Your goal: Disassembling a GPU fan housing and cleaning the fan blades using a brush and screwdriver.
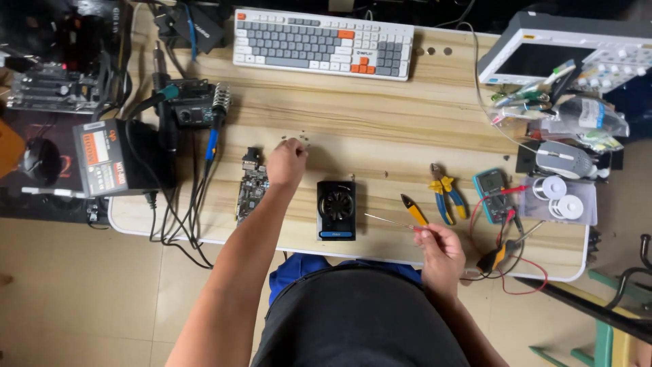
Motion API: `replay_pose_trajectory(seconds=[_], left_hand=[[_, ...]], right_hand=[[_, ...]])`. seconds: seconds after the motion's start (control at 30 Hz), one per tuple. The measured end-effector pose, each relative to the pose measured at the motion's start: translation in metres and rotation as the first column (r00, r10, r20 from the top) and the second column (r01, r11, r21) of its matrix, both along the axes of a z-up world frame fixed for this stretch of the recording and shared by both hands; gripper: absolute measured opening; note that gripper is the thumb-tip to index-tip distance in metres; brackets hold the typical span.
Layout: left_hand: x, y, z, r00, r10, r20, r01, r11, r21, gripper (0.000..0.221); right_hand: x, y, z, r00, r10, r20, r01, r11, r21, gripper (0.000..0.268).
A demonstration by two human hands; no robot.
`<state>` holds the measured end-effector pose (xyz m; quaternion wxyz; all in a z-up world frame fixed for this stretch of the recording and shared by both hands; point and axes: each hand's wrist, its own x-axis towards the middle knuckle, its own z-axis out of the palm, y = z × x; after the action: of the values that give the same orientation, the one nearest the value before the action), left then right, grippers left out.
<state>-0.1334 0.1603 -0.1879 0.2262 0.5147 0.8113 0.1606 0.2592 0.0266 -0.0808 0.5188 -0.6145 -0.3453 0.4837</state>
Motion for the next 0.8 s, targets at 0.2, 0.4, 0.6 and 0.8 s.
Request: replay_pose_trajectory(seconds=[0.2,0.4,0.6,0.8], left_hand=[[-0.012,0.015,-0.005,0.999,0.04,-0.027,-0.041,0.999,-0.021,0.017],[-0.003,0.004,0.04,0.987,0.14,0.076,-0.139,0.99,-0.021,0.021],[0.076,-0.07,0.075,0.972,0.054,0.227,-0.107,0.968,0.227,0.072],[0.13,-0.082,0.151,0.965,0.101,0.241,-0.005,0.93,-0.368,0.14]], right_hand=[[0.006,-0.003,-0.004,0.971,-0.204,-0.122,0.181,0.967,-0.177,0.021],[0.003,0.0,0.002,0.97,-0.209,-0.12,0.179,0.958,-0.223,0.021],[0.02,0.005,-0.048,0.879,0.235,0.416,-0.061,0.919,-0.39,0.025],[0.005,0.022,-0.072,0.484,0.541,0.688,-0.245,0.838,-0.487,0.027]])
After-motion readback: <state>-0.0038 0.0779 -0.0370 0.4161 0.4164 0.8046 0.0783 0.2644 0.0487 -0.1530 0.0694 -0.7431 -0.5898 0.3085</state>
